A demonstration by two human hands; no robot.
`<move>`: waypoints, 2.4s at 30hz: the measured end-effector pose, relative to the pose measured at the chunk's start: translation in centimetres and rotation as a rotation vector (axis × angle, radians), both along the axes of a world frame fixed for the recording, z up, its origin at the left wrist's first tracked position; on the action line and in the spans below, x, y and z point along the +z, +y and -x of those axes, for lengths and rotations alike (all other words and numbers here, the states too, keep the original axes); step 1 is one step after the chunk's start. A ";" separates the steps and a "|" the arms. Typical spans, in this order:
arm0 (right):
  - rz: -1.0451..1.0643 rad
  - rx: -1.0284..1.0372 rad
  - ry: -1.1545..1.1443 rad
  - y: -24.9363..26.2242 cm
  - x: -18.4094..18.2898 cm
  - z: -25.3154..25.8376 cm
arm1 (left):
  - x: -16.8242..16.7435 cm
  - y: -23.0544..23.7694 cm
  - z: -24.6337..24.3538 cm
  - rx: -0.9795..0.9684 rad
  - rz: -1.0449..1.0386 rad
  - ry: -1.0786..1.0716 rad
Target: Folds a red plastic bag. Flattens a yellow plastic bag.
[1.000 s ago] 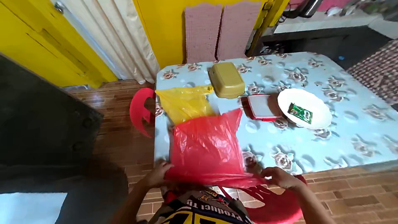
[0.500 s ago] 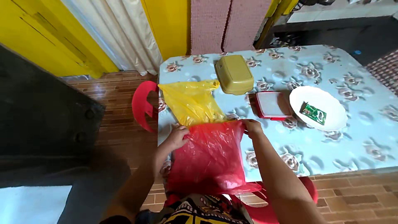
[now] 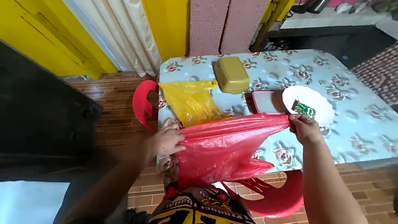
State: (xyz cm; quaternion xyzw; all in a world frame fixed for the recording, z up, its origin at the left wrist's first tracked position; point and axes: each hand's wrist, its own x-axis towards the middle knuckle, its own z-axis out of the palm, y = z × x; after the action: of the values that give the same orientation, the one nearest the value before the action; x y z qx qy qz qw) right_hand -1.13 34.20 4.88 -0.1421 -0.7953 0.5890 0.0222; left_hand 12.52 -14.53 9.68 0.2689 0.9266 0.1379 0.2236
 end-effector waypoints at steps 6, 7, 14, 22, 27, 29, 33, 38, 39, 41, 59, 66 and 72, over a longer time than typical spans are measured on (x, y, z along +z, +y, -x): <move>0.062 0.069 -0.167 0.4 1.7 -1.7 | -4.1 -3.1 -0.2 0.490 -0.617 0.109; 0.140 0.037 -0.139 -0.1 1.5 -1.8 | -4.4 -3.0 -0.1 0.625 -0.671 0.110; 0.680 0.153 -0.049 -7.4 -6.5 -4.9 | -6.4 -0.7 2.3 1.075 -1.024 0.014; 0.555 0.322 -0.298 -12.2 -9.0 -7.2 | -10.7 -3.6 0.5 1.267 -0.984 -0.423; 0.341 0.256 -0.381 -11.9 -6.2 -5.2 | -10.1 -1.7 -0.2 1.267 -0.928 -0.449; 0.242 0.200 -0.333 -12.0 -3.8 -3.7 | -8.3 -1.6 1.2 1.302 -0.939 -0.381; 0.165 0.178 0.091 -11.5 2.2 -2.7 | -3.9 -2.0 2.7 1.099 -1.055 0.000; 0.163 0.353 0.381 -8.7 2.1 -6.3 | -2.6 -2.7 -0.7 0.893 -0.977 0.036; 0.156 0.366 0.351 -8.4 0.9 -7.5 | -3.6 -2.5 -1.5 0.923 -0.976 -0.019; 0.139 0.365 0.242 -8.1 -2.1 -10.1 | -6.7 -2.0 -3.2 0.981 -0.971 -0.111; -0.781 0.663 -0.105 -8.9 -6.2 -9.9 | -14.1 0.1 -5.9 0.852 -0.235 0.048; -0.954 1.151 -0.229 -10.9 -7.8 -4.9 | -14.8 -0.7 -2.4 0.618 -0.059 -0.172; -0.863 1.304 -0.252 -11.8 -6.7 -0.6 | -15.8 -0.3 -3.7 0.801 -0.046 -0.062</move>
State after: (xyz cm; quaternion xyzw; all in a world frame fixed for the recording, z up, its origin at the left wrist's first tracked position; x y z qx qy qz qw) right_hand -0.56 22.36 -1.84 0.3081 -0.8729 0.1022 -0.3644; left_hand 16.25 -14.86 -6.13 -0.1127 0.9476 0.2431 0.1741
